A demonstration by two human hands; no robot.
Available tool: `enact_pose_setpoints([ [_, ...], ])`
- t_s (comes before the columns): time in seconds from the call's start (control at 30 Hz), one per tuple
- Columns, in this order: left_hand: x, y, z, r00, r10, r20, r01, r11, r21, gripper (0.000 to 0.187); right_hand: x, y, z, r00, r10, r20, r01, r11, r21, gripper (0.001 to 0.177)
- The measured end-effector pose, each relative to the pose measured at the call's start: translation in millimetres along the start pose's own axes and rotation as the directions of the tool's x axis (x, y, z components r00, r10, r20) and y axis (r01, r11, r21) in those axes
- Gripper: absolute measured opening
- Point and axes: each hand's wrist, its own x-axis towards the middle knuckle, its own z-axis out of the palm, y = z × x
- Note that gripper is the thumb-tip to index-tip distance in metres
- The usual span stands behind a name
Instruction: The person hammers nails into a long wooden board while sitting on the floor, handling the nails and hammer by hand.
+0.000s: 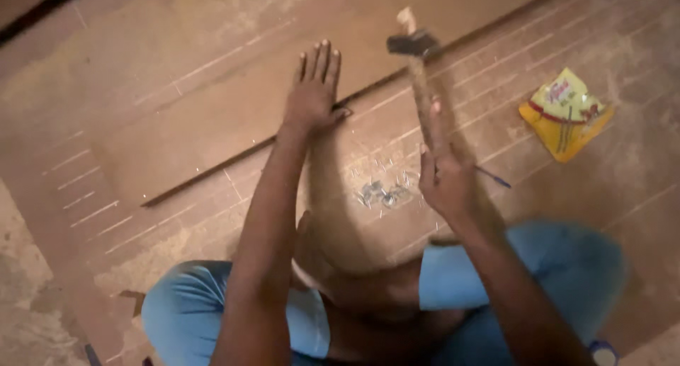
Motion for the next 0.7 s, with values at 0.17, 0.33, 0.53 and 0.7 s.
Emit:
enact_pose_setpoints([
  [0.17, -7.7, -3.7, 15.6, 0.997, 0.029, -0.070, -0.031, 0.999, -0.030, 0.113, 12.5, 4.9, 19.5, 0.911, 0.280, 0.304, -0.210, 0.947, -0.242, 0.077],
  [0.33, -4.8, -2.2, 8.4, 0.999, -0.008, -0.049, 0.007, 1.000, -0.030, 0.109, 33.4, -6.5, -5.3, 0.965, 0.170, 0.199, -0.170, 0.985, -0.013, 0.073],
  [0.53, -3.2, -3.2, 4.6, 0.995, 0.010, -0.096, -0.010, 1.000, 0.003, 0.107, 23.7, -6.6, 10.7, 0.998, -0.054, -0.033, 0.052, 0.997, -0.058, 0.081],
  [0.7, 0.6, 1.9, 0.7, 0.999, -0.042, -0.005, 0.042, 0.999, 0.015, 0.110, 28.1, 20.1, 24.4, 0.985, 0.109, 0.135, -0.094, 0.989, -0.114, 0.079],
])
